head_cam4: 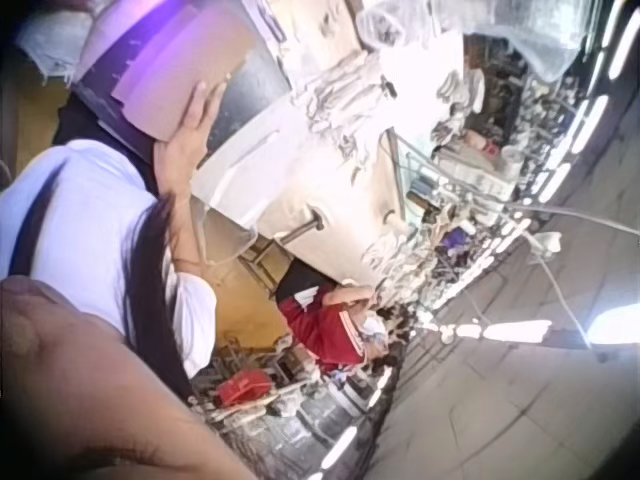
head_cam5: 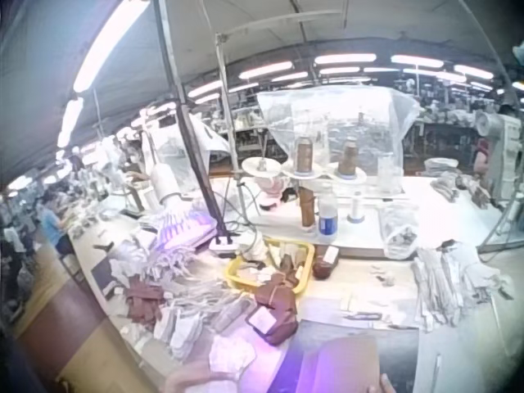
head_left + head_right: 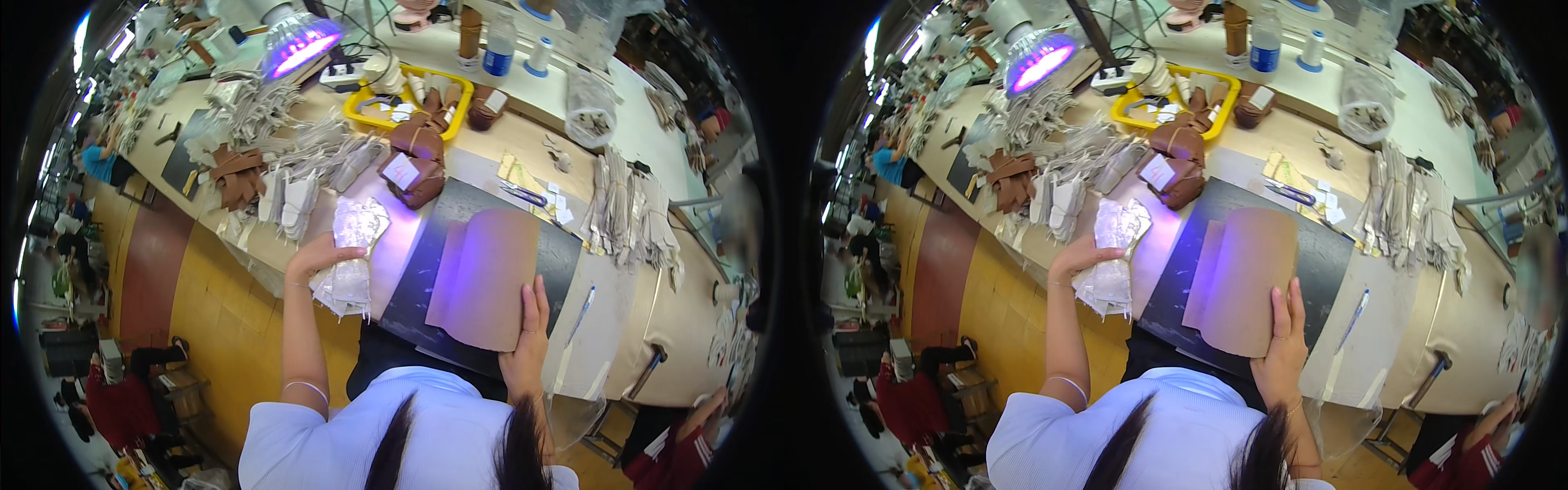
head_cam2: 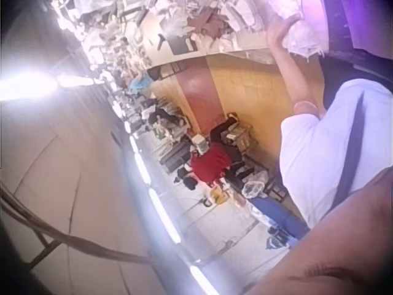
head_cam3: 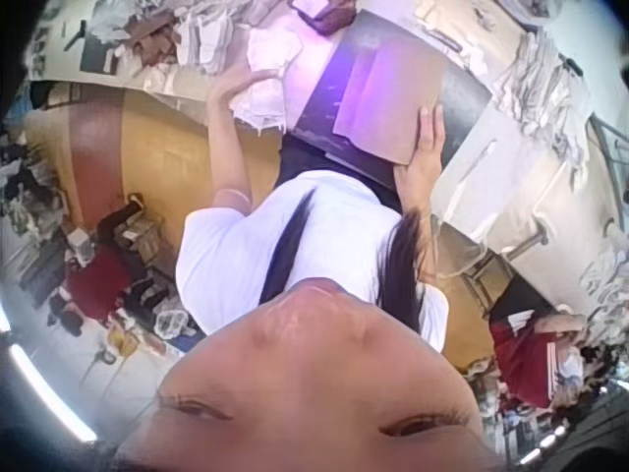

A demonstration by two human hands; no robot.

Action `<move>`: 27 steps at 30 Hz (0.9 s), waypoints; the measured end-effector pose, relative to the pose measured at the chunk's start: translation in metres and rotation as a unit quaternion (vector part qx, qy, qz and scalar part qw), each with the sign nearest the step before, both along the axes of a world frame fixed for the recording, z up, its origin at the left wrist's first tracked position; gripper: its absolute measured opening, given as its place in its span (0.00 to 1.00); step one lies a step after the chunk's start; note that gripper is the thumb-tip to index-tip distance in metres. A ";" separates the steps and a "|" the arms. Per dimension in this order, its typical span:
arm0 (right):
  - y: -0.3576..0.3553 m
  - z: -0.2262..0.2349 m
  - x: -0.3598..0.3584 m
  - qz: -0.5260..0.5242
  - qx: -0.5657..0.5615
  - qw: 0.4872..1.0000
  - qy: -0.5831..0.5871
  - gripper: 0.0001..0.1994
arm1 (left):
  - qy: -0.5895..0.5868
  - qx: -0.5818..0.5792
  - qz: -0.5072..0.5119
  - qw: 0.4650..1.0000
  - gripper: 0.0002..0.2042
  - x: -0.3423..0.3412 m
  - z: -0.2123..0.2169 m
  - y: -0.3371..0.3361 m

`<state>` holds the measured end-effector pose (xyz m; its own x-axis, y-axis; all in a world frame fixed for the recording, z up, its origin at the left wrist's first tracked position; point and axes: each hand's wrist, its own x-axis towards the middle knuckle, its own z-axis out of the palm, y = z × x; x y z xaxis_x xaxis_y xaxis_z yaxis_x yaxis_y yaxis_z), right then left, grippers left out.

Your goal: The person handles a stack of white fabric pieces, separates them, and uses a pen to mark lines on each piece. The marked pieces are set aside on the table. The person repeats this process for multiple fabric pieces.

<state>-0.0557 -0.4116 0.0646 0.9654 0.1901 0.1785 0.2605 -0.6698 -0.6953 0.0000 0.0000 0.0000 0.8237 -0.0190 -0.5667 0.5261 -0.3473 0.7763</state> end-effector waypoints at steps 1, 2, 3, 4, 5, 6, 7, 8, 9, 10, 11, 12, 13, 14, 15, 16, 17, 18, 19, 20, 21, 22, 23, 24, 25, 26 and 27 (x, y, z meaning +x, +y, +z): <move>-0.004 0.001 0.000 -0.002 -0.013 1.000 -0.018 0.40 | 0.001 -0.012 -0.001 1.000 0.35 -0.001 0.000 -0.006; -0.008 0.001 0.000 -0.004 -0.026 0.999 -0.037 0.40 | 0.001 -0.025 -0.003 1.000 0.33 -0.003 0.000 -0.013; -0.001 -0.001 -0.001 -0.006 -0.023 0.999 -0.031 0.40 | -0.013 -0.015 -0.008 1.000 0.34 -0.003 0.008 -0.009; 0.006 -0.003 -0.003 -0.008 -0.020 0.999 -0.025 0.41 | -0.027 -0.004 -0.014 1.000 0.34 -0.003 0.017 -0.004; 0.013 -0.004 -0.005 -0.011 -0.017 1.000 -0.018 0.41 | -0.041 0.006 -0.021 0.999 0.34 -0.003 0.023 0.003; 0.011 -0.004 -0.005 -0.005 -0.019 1.000 -0.021 0.42 | -0.040 0.033 -0.042 0.998 0.35 -0.004 0.022 0.005; 0.009 -0.003 -0.004 0.001 -0.022 1.000 -0.023 0.44 | -0.038 0.061 -0.064 0.995 0.35 -0.001 0.021 0.008; 0.007 -0.003 -0.003 0.005 -0.023 0.999 -0.025 0.45 | -0.036 0.090 -0.087 0.991 0.36 0.002 0.021 0.011; 0.006 -0.002 -0.002 0.019 -0.021 0.999 -0.017 0.46 | -0.024 0.115 -0.099 0.988 0.37 0.005 0.027 0.012; 0.003 -0.001 -0.002 0.029 -0.022 0.999 -0.010 0.47 | -0.014 0.137 -0.113 0.984 0.38 0.010 0.037 0.012; 0.000 0.000 -0.002 0.038 -0.023 0.999 -0.003 0.49 | -0.005 0.160 -0.128 0.979 0.38 0.013 0.041 0.014; -0.001 0.002 -0.002 0.055 -0.018 0.998 0.005 0.49 | 0.005 0.187 -0.132 0.973 0.38 0.013 0.038 0.023; -0.002 0.002 0.000 0.070 -0.012 0.997 0.012 0.50 | 0.014 0.215 -0.136 0.967 0.38 0.011 0.031 0.035; -0.004 0.002 0.001 0.082 -0.008 0.996 0.020 0.50 | 0.021 0.241 -0.145 0.959 0.38 0.017 0.034 0.033; -0.005 0.002 0.001 0.080 -0.007 0.996 0.028 0.51 | 0.027 0.247 -0.144 0.958 0.38 0.022 0.037 0.031; -0.005 0.002 0.000 0.078 -0.005 0.996 0.037 0.51 | 0.033 0.253 -0.144 0.956 0.37 0.023 0.042 0.030; -0.006 0.002 -0.001 0.073 -0.004 0.996 0.046 0.51 | 0.038 0.258 -0.146 0.954 0.36 0.026 0.047 0.024; -0.006 0.001 -0.001 0.077 0.010 0.996 0.046 0.51 | -0.003 0.242 -0.141 0.960 0.35 0.023 0.040 0.028; -0.007 0.000 -0.002 0.072 0.021 0.996 0.045 0.51 | -0.047 0.222 -0.142 0.963 0.33 0.022 0.027 0.034; -0.008 0.000 -0.002 0.067 0.033 0.996 0.043 0.51 | -0.090 0.200 -0.145 0.965 0.32 0.019 0.017 0.042; -0.006 0.002 0.000 0.074 0.011 0.997 0.034 0.52 | -0.054 0.198 -0.128 0.970 0.30 0.018 0.025 0.037; -0.004 0.002 0.004 0.071 -0.007 0.997 0.021 0.53 | -0.022 0.202 -0.121 0.972 0.29 0.015 0.043 0.030; -0.002 0.006 0.006 0.068 -0.025 0.997 0.009 0.53 | -0.020 0.171 -0.081 0.982 0.27 0.003 0.043 0.036; -0.003 0.009 0.007 0.059 -0.013 0.998 0.036 0.54 | -0.013 0.120 -0.031 0.992 0.27 -0.005 0.051 0.034; -0.003 0.012 0.007 0.052 0.003 0.996 0.067 0.54 | -0.040 0.089 -0.010 0.995 0.28 -0.015 0.045 0.039; -0.004 0.014 0.004 0.050 0.024 0.994 0.095 0.55 | -0.034 0.089 -0.009 0.995 0.28 -0.021 0.049 0.039; -0.005 0.016 0.002 0.035 0.012 0.994 0.106 0.52 | -0.031 0.089 -0.002 0.996 0.29 -0.024 0.055 0.038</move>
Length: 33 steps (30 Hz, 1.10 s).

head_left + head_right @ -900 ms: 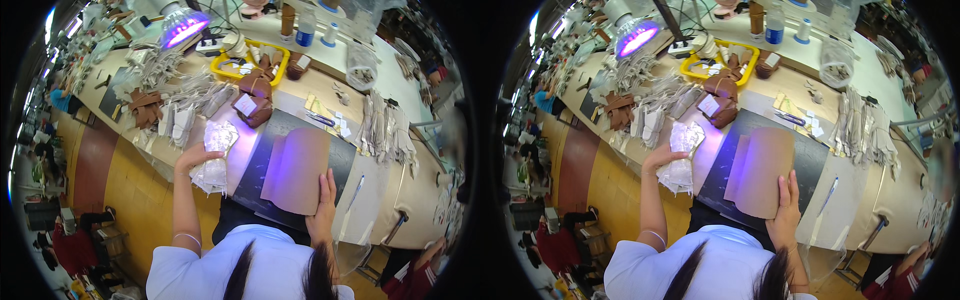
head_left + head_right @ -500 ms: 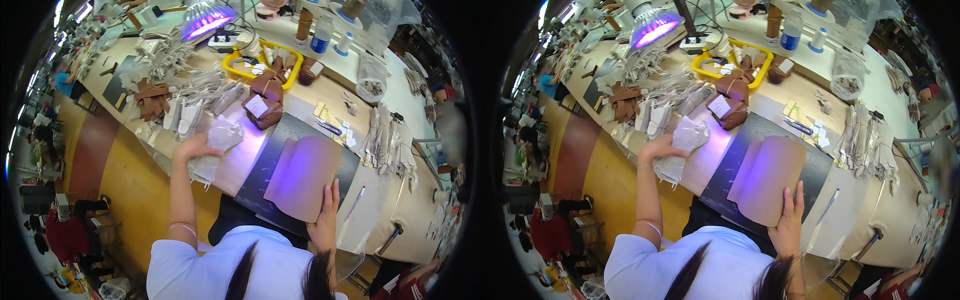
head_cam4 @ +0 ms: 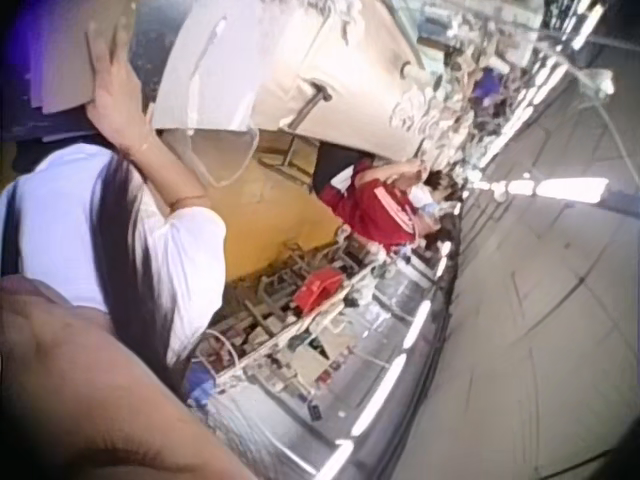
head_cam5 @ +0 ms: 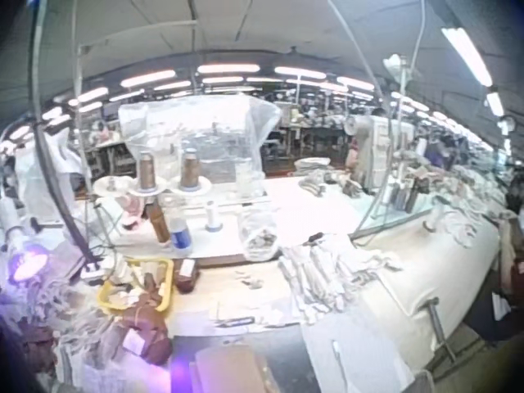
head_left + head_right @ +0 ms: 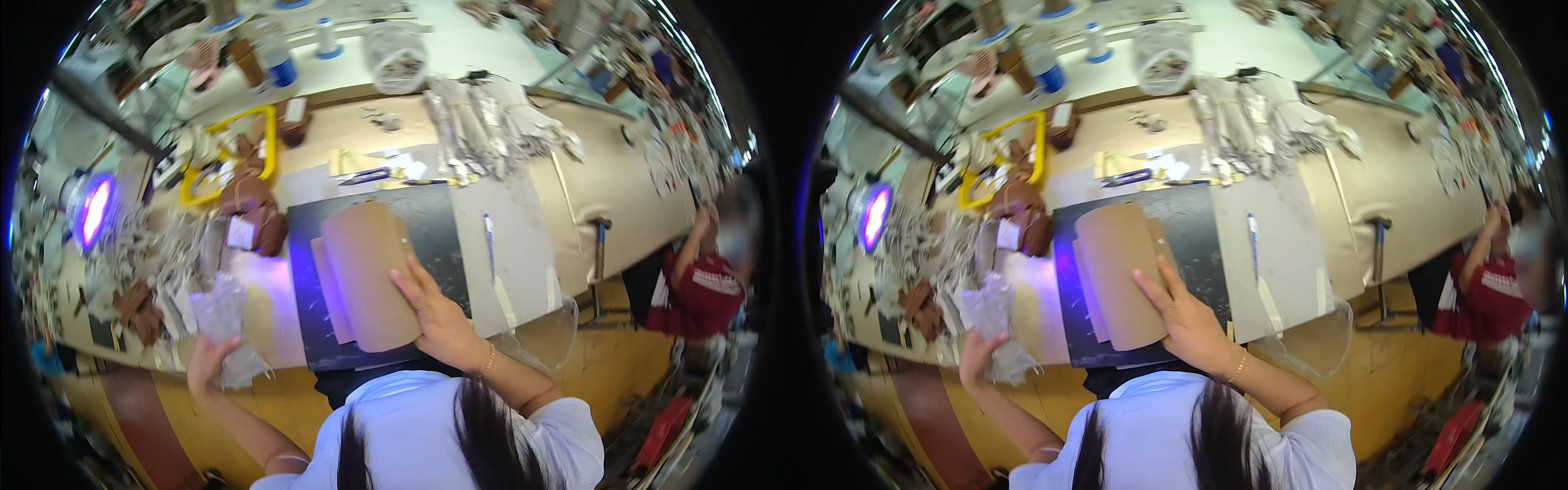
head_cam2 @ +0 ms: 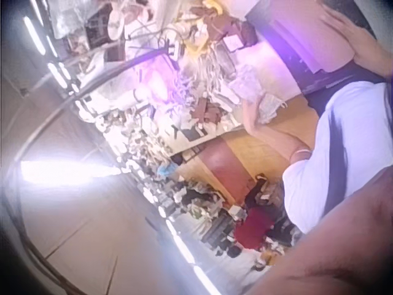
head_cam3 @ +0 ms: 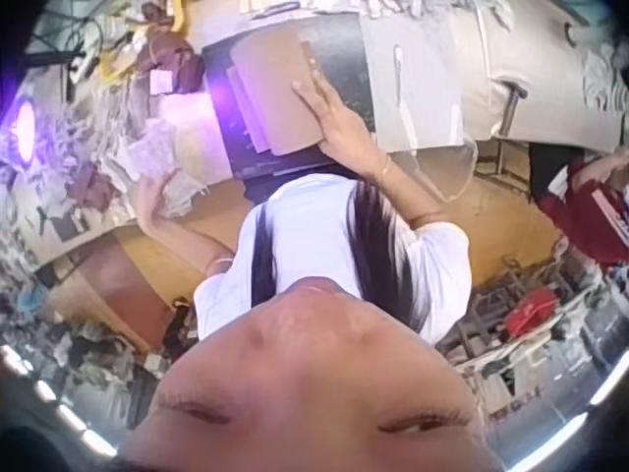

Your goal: The person handles a stack of white fabric pieces, separates them, and uses a pen to mark lines on each piece. The marked pieces are set aside on the table. The person repeats this process for multiple fabric pieces.

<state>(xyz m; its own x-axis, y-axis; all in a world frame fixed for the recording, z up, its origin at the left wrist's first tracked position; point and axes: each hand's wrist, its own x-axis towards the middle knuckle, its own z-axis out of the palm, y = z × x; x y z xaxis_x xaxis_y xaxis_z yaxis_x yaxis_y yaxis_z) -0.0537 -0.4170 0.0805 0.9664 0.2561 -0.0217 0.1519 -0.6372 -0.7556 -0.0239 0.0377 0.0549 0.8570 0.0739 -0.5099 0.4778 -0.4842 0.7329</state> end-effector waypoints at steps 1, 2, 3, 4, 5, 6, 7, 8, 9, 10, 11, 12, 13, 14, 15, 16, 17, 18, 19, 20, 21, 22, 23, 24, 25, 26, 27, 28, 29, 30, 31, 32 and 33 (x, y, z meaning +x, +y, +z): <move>-0.002 0.001 -0.005 -0.009 -0.009 1.000 0.015 0.50 | -0.010 -0.023 -0.009 1.000 0.29 -0.006 0.007 -0.003; -0.004 0.001 -0.008 -0.016 -0.017 0.999 0.026 0.47 | -0.024 -0.046 -0.014 0.999 0.30 -0.009 0.011 -0.006; -0.007 0.002 -0.009 -0.034 0.005 0.999 0.032 0.42 | -0.056 -0.104 -0.010 0.993 0.31 -0.010 0.014 -0.009; -0.013 0.003 -0.007 -0.044 0.027 0.999 -0.006 0.43 | -0.085 -0.155 0.003 0.984 0.33 -0.016 0.023 -0.013; -0.021 0.003 -0.007 -0.054 0.048 0.996 -0.044 0.46 | -0.112 -0.206 0.015 0.972 0.35 -0.018 0.026 -0.018; -0.026 0.003 -0.007 -0.062 0.066 0.993 -0.082 0.48 | -0.120 -0.247 0.032 0.961 0.38 -0.016 0.023 -0.022; -0.038 0.008 -0.008 -0.088 0.087 0.986 -0.115 0.41 | -0.127 -0.285 0.056 0.948 0.41 -0.018 0.023 -0.026; -0.059 0.009 -0.013 -0.136 0.150 0.977 -0.073 0.37 | -0.134 -0.323 0.081 0.933 0.44 -0.019 0.022 -0.031; -0.081 0.011 -0.020 -0.180 0.216 0.959 -0.029 0.34 | -0.195 -0.318 0.123 0.920 0.47 -0.021 0.010 -0.039; -0.098 0.030 -0.024 -0.254 0.219 0.941 -0.035 0.27 | -0.174 -0.356 0.121 0.910 0.47 -0.019 0.003 -0.042; -0.121 0.034 -0.029 -0.294 0.229 0.926 -0.065 0.26 | -0.153 -0.395 0.119 0.898 0.47 -0.013 -0.001 -0.047; -0.145 0.037 -0.034 -0.332 0.239 0.907 -0.096 0.25 | -0.133 -0.431 0.117 0.885 0.47 -0.006 -0.003 -0.053; -0.171 0.039 -0.040 -0.367 0.123 0.913 -0.126 0.24 | -0.119 -0.433 0.060 0.891 0.44 0.005 -0.006 -0.064; -0.198 0.035 -0.046 -0.398 0.118 0.900 -0.130 0.24 | -0.106 -0.433 0.004 0.895 0.41 0.014 -0.009 -0.076; -0.225 0.017 -0.052 -0.397 0.140 0.888 -0.184 0.23 | -0.101 -0.446 0.010 0.889 0.39 0.019 -0.017 -0.088; -0.241 0.006 -0.053 -0.408 0.136 0.886 -0.175 0.22 | -0.100 -0.457 0.022 0.884 0.37 0.020 -0.022 -0.101; -0.256 -0.005 -0.054 -0.419 0.132 0.883 -0.165 0.22 | -0.088 -0.459 0.006 0.884 0.37 0.023 -0.023 -0.111; -0.271 -0.014 -0.061 -0.439 0.123 0.876 -0.155 0.22 | -0.068 -0.464 -0.018 0.883 0.36 0.031 -0.024 -0.127; -0.281 -0.024 -0.065 -0.442 0.156 0.873 -0.135 0.21 | -0.035 -0.463 -0.004 0.885 0.35 0.032 -0.025 -0.139; -0.287 -0.033 -0.064 -0.437 0.146 0.878 -0.130 0.22 | -0.003 -0.474 -0.004 0.881 0.34 0.033 -0.028 -0.146; -0.292 -0.042 -0.064 -0.433 0.136 0.882 -0.126 0.24 | 0.019 -0.501 0.008 0.865 0.35 0.031 -0.024 -0.159; -0.292 -0.045 -0.062 -0.427 0.128 0.887 -0.120 0.26 | 0.041 -0.526 0.023 0.849 0.35 0.027 -0.019 -0.172; -0.294 -0.044 -0.063 -0.409 0.089 0.905 -0.074 0.30 | 0.052 -0.549 0.021 0.834 0.35 0.026 -0.018 -0.179; -0.292 -0.034 -0.062 -0.387 0.052 0.920 -0.027 0.34 | 0.061 -0.570 0.020 0.819 0.35 0.026 -0.016 -0.183; -0.290 -0.027 -0.063 -0.362 0.014 0.932 0.019 0.39 | 0.070 -0.590 0.020 0.804 0.35 0.026 -0.015 -0.188; -0.305 -0.025 -0.075 -0.301 -0.111 0.947 0.014 0.52 | 0.069 -0.598 0.012 0.798 0.36 0.026 -0.016 -0.193; -0.303 -0.010 -0.082 -0.297 -0.168 0.938 0.053 0.55 | 0.067 -0.602 0.009 0.795 0.37 0.025 -0.016 -0.197; -0.304 0.007 -0.094 -0.311 -0.230 0.917 0.098 0.52 | 0.068 -0.596 0.017 0.800 0.38 0.024 -0.009 -0.205; -0.306 0.028 -0.104 -0.312 -0.273 0.906 0.085 0.47 | 0.084 -0.584 -0.008 0.808 0.40 0.029 -0.018 -0.204; -0.293 0.048 -0.102 -0.333 -0.298 0.894 0.000 0.35 | 0.085 -0.589 -0.020 0.803 0.41 0.031 -0.011 -0.211; -0.265 0.071 -0.089 -0.370 -0.270 0.886 -0.076 0.30 | 0.104 -0.586 -0.020 0.803 0.41 0.032 -0.005 -0.216; -0.230 0.083 -0.075 -0.407 -0.238 0.869 -0.151 0.25 | 0.124 -0.582 -0.025 0.803 0.41 0.032 -0.001 -0.220; -0.208 0.083 -0.063 -0.364 -0.169 0.894 -0.196 0.20 | 0.131 -0.570 -0.027 0.811 0.40 0.031 0.000 -0.223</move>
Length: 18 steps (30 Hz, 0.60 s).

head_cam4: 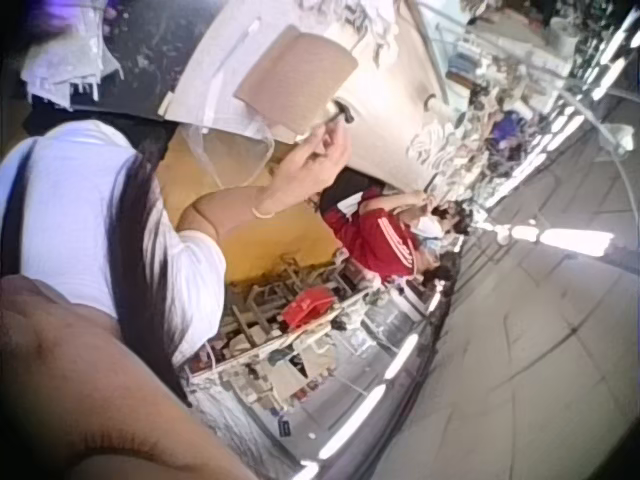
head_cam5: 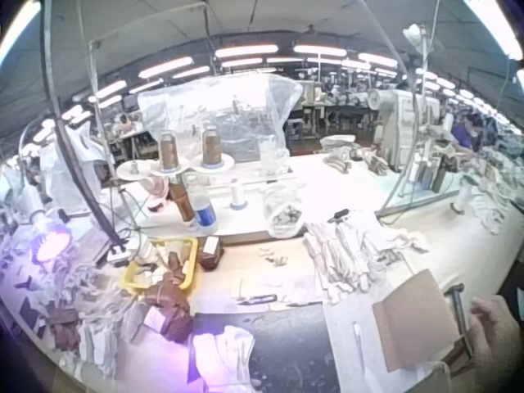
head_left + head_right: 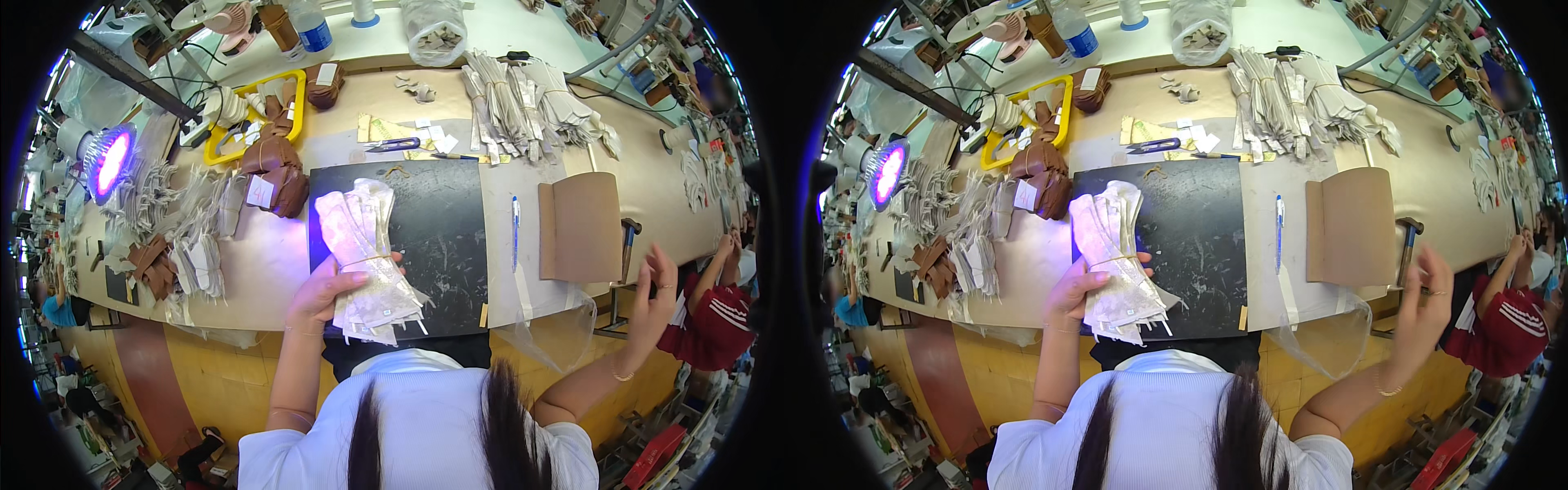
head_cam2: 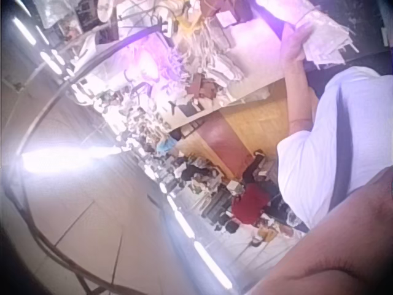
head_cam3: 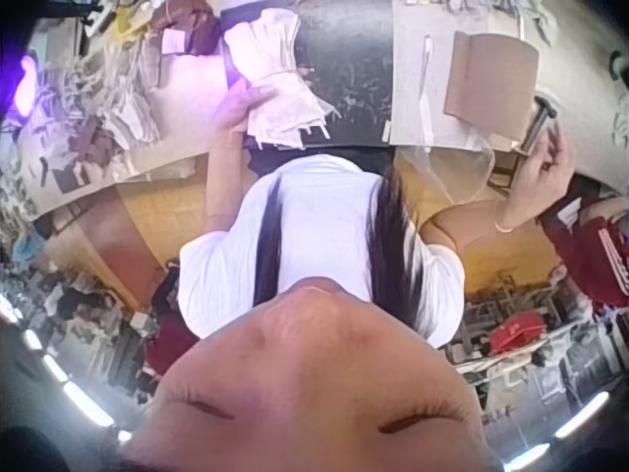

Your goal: The person handles a stack of white fabric pieces, separates them, and uses a pen to mark lines on each piece. The marked pieces are set aside on the table. The person repeats this process for multiple fabric pieces.

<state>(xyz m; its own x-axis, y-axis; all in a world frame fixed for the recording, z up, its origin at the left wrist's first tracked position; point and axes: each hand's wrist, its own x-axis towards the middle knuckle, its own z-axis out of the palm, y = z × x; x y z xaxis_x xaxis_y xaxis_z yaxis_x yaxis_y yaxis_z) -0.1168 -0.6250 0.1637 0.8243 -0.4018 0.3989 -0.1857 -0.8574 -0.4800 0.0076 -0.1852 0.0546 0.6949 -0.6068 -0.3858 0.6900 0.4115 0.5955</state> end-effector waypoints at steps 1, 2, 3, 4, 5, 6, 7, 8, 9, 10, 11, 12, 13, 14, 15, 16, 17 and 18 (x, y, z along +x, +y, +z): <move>0.024 0.000 0.013 0.067 0.041 0.995 -0.054 0.15 | 0.002 0.014 -0.008 1.000 0.40 0.000 0.000 -0.003; 0.068 0.004 0.031 0.163 0.136 0.975 -0.061 0.09 | 0.004 0.028 -0.019 0.999 0.40 0.000 0.001 -0.007; 0.111 -0.007 0.046 0.188 0.141 0.971 -0.032 0.08 | -0.002 0.049 -0.020 0.999 0.39 -0.003 0.002 -0.008; 0.142 -0.009 0.066 0.308 0.154 0.939 -0.002 0.08 | -0.007 0.066 -0.025 0.998 0.39 -0.005 0.001 -0.009; 0.160 -0.033 0.083 0.394 0.168 0.904 -0.006 0.09 | -0.011 0.077 -0.034 0.996 0.38 -0.006 0.002 -0.011; 0.175 -0.049 0.095 0.418 0.200 0.886 0.020 0.08 | -0.017 0.083 -0.056 0.995 0.39 -0.006 0.002 -0.013; 0.188 -0.061 0.102 0.446 0.234 0.863 0.046 0.08 | -0.031 0.086 -0.042 0.995 0.38 -0.009 0.003 -0.014; 0.197 -0.064 0.105 0.441 0.258 0.857 0.069 0.08 | -0.045 0.089 -0.026 0.995 0.36 -0.013 0.005 -0.014; 0.204 -0.067 0.105 0.436 0.281 0.850 0.093 0.08 | -0.059 0.091 -0.011 0.994 0.34 -0.017 0.006 -0.014; 0.208 -0.070 0.105 0.429 0.304 0.843 0.116 0.08 | -0.053 0.094 -0.010 0.994 0.35 -0.018 0.008 -0.013; 0.210 -0.073 0.104 0.436 0.293 0.844 0.111 0.09 | -0.048 0.096 -0.010 0.994 0.35 -0.019 0.010 -0.012; 0.211 -0.076 0.103 0.443 0.282 0.844 0.106 0.09 | -0.042 0.097 -0.010 0.994 0.35 -0.021 0.011 -0.011; 0.212 -0.080 0.102 0.448 0.271 0.846 0.101 0.09 | -0.045 0.113 -0.005 0.993 0.37 -0.022 0.007 -0.010; 0.212 -0.083 0.100 0.457 0.276 0.836 0.125 0.09 | -0.047 0.128 -0.002 0.991 0.38 -0.023 0.002 -0.010; 0.212 -0.085 0.097 0.458 0.297 0.830 0.119 0.09 | -0.049 0.143 0.000 0.989 0.40 -0.023 -0.001 -0.011; 0.212 -0.085 0.094 0.458 0.318 0.823 0.112 0.09 | -0.042 0.123 -0.023 0.991 0.38 -0.022 -0.001 -0.009; 0.211 -0.087 0.092 0.457 0.338 0.816 0.105 0.09 | -0.036 0.104 -0.046 0.993 0.36 -0.020 0.000 -0.004; 0.203 -0.100 0.090 0.465 0.446 0.759 0.091 0.07 | -0.031 0.082 -0.071 0.994 0.34 -0.016 0.002 0.001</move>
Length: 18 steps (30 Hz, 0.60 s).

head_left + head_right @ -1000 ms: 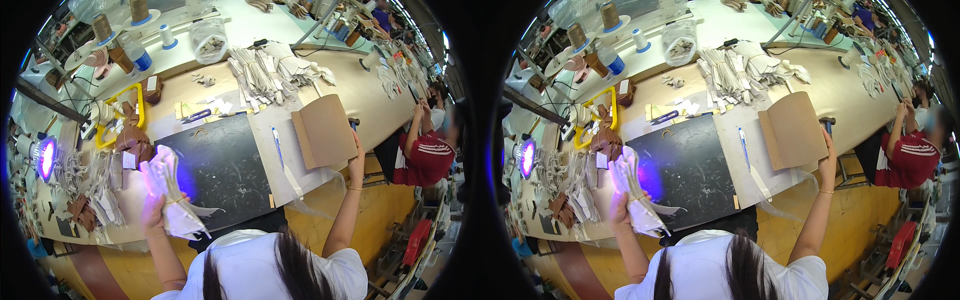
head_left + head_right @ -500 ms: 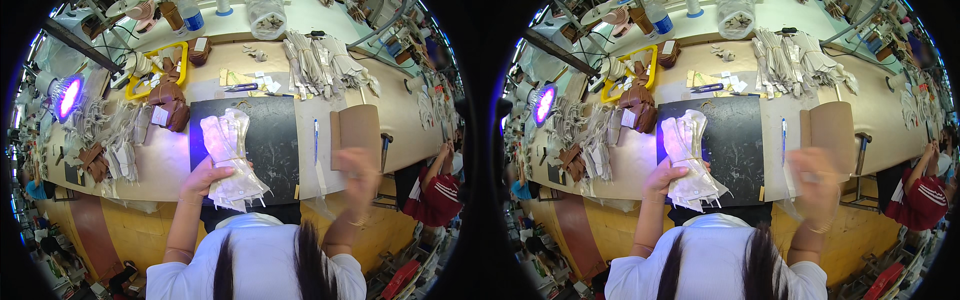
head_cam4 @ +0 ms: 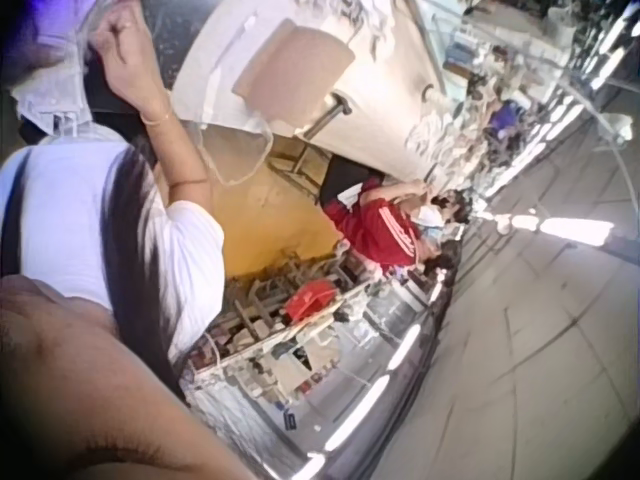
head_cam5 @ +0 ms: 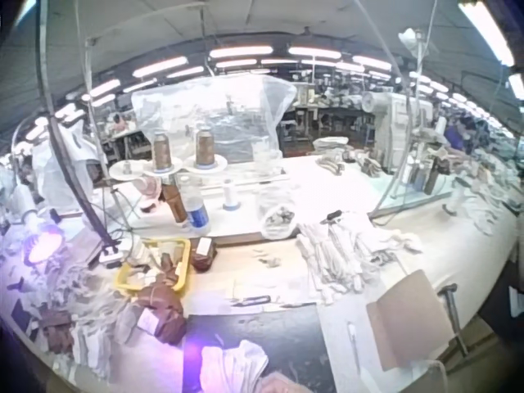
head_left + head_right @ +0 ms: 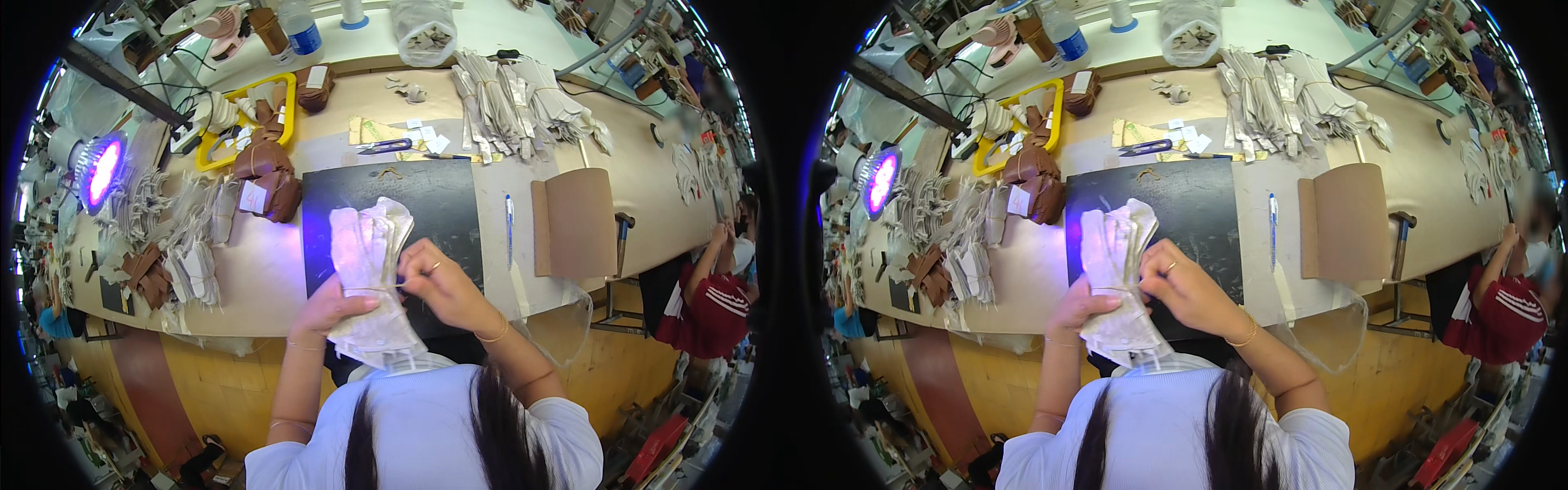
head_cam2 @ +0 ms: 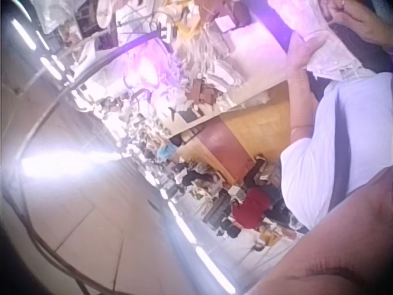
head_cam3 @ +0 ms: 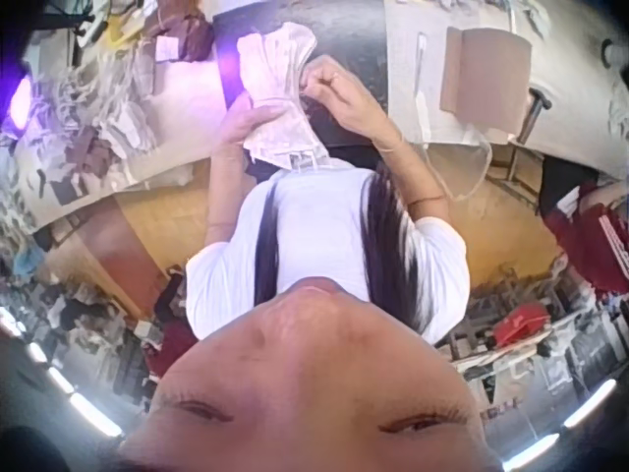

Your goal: The person handles a stack of white fabric pieces, separates them, and uses a pen to mark lines on each piece. The marked pieces are set aside on the table. The person repeats this process for multiple fabric pieces.

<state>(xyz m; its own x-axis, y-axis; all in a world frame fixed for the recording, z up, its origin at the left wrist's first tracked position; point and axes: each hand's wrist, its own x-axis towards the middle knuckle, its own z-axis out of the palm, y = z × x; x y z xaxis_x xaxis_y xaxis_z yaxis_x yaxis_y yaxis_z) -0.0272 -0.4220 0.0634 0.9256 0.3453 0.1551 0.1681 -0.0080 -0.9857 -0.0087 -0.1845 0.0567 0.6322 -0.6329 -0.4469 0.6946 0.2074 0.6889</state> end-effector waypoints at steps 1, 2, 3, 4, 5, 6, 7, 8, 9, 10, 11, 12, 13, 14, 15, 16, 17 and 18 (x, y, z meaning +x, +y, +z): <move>0.002 -0.008 -0.001 0.003 0.219 0.972 0.085 0.07 | 0.010 -0.009 -0.034 0.999 0.36 0.003 0.003 0.006; -0.006 -0.009 -0.001 0.006 0.329 0.933 0.145 0.09 | 0.020 -0.018 -0.068 0.997 0.37 0.007 0.005 0.014; -0.016 -0.005 0.001 0.011 0.432 0.880 0.198 0.10 | 0.026 -0.029 -0.102 0.994 0.39 0.012 0.008 0.023; -0.022 0.004 0.005 -0.033 0.455 0.865 0.211 0.11 | 0.011 -0.011 -0.228 0.973 0.43 0.023 0.009 0.029; -0.025 0.003 0.012 -0.075 0.404 0.894 0.181 0.11 | -0.066 0.032 -0.266 0.961 0.45 0.027 0.007 0.026; -0.028 -0.002 0.018 -0.119 0.352 0.916 0.151 0.11 | -0.142 0.075 -0.303 0.939 0.47 0.031 0.012 0.017; -0.032 -0.004 0.024 -0.165 0.297 0.933 0.119 0.11 | -0.218 0.114 -0.340 0.908 0.49 0.035 0.020 0.004; -0.031 -0.004 0.030 -0.200 0.273 0.935 0.106 0.12 | -0.179 0.132 -0.371 0.902 0.55 0.041 0.031 -0.009; -0.032 -0.007 0.038 -0.253 0.249 0.931 0.082 0.12 | -0.201 0.138 -0.395 0.886 0.55 0.043 0.027 -0.012; -0.041 -0.012 0.050 -0.313 0.215 0.924 0.048 0.12 | -0.235 0.134 -0.423 0.865 0.56 0.047 0.019 -0.017; -0.051 -0.018 0.058 -0.373 0.181 0.910 0.014 0.13 | -0.268 0.129 -0.450 0.842 0.56 0.048 0.014 -0.020; -0.066 -0.034 0.066 -0.415 0.091 0.905 -0.011 0.13 | -0.350 0.115 -0.460 0.808 0.56 0.050 0.007 -0.023; -0.079 -0.044 0.072 -0.453 0.006 0.891 -0.032 0.13 | -0.429 0.102 -0.463 0.769 0.55 0.052 0.000 -0.020; -0.086 -0.037 0.070 -0.446 -0.085 0.891 -0.021 0.12 | -0.386 0.107 -0.483 0.778 0.54 0.056 0.004 -0.018; -0.094 -0.032 0.068 -0.436 -0.174 0.883 -0.001 0.12 | -0.339 0.114 -0.503 0.787 0.53 0.062 0.010 -0.018; -0.100 -0.029 0.068 -0.419 -0.222 0.880 0.020 0.11 | -0.276 0.120 -0.499 0.813 0.52 0.066 0.012 -0.016; -0.107 -0.028 0.068 -0.400 -0.268 0.875 0.044 0.10 | -0.211 0.126 -0.491 0.836 0.51 0.072 0.014 -0.015; -0.114 -0.031 0.065 -0.379 -0.313 0.868 0.072 0.09 | -0.140 0.133 -0.482 0.854 0.50 0.076 0.014 -0.016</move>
